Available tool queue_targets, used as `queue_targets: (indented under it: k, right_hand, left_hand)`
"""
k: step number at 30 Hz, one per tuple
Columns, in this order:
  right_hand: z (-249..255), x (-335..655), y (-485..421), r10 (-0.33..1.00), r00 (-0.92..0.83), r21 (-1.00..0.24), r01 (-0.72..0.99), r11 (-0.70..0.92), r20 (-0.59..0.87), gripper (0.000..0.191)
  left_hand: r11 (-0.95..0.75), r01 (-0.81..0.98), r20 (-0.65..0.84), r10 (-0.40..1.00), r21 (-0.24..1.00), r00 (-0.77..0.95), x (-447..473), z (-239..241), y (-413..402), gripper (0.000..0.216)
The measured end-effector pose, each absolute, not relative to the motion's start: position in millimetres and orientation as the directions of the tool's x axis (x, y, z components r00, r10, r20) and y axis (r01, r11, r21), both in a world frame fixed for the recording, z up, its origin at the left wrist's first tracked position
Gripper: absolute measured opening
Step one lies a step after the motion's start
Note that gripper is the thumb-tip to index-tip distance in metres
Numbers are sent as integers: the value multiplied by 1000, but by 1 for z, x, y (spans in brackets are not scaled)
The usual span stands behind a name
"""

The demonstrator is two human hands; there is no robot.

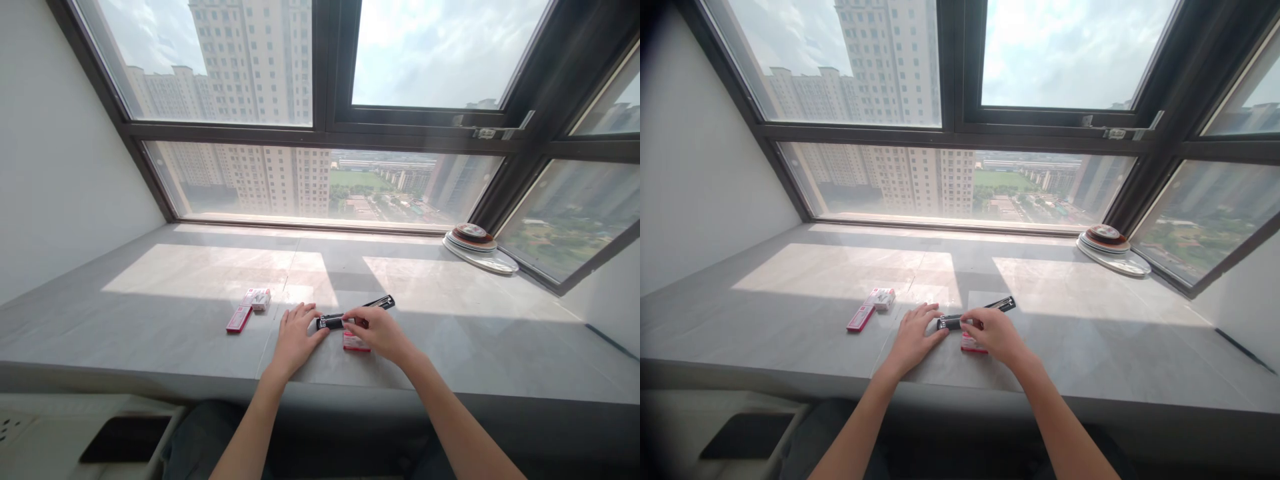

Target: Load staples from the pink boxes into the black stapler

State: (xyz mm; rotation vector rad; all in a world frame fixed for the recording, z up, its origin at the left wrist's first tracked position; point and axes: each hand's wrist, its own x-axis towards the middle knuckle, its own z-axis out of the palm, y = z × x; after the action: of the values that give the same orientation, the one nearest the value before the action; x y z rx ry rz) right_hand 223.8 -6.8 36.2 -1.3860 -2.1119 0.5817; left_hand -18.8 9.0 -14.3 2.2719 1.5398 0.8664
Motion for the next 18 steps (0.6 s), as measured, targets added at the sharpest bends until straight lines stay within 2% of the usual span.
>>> queue_targets:
  k: [2, 9, 14, 16, 18]
  right_hand:
    - [36, 215, 3, 913, -339, -610, 682, 403, 225, 31]
    - [29, 197, 14, 891, -422, -580, 689, 436, 168, 29]
    - [30, 194, 8, 939, -306, -472, 812, 344, 158, 35]
    - [32, 194, 3, 963, -229, -434, 860, 270, 144, 32]
    - [36, 194, -5, 967, -230, -444, 859, 253, 106, 28]
  left_hand:
    - [-398, 752, 322, 911, 525, 258, -18, -17, -1, 25]
    - [-376, 747, 308, 921, 548, 238, -20, -18, -10, 24]
    - [-377, 739, 316, 920, 558, 231, -21, -18, -8, 23]
    - [-377, 738, 314, 921, 560, 232, -21, -18, -9, 22]
    - [-378, 738, 314, 920, 560, 233, -21, -17, -9, 22]
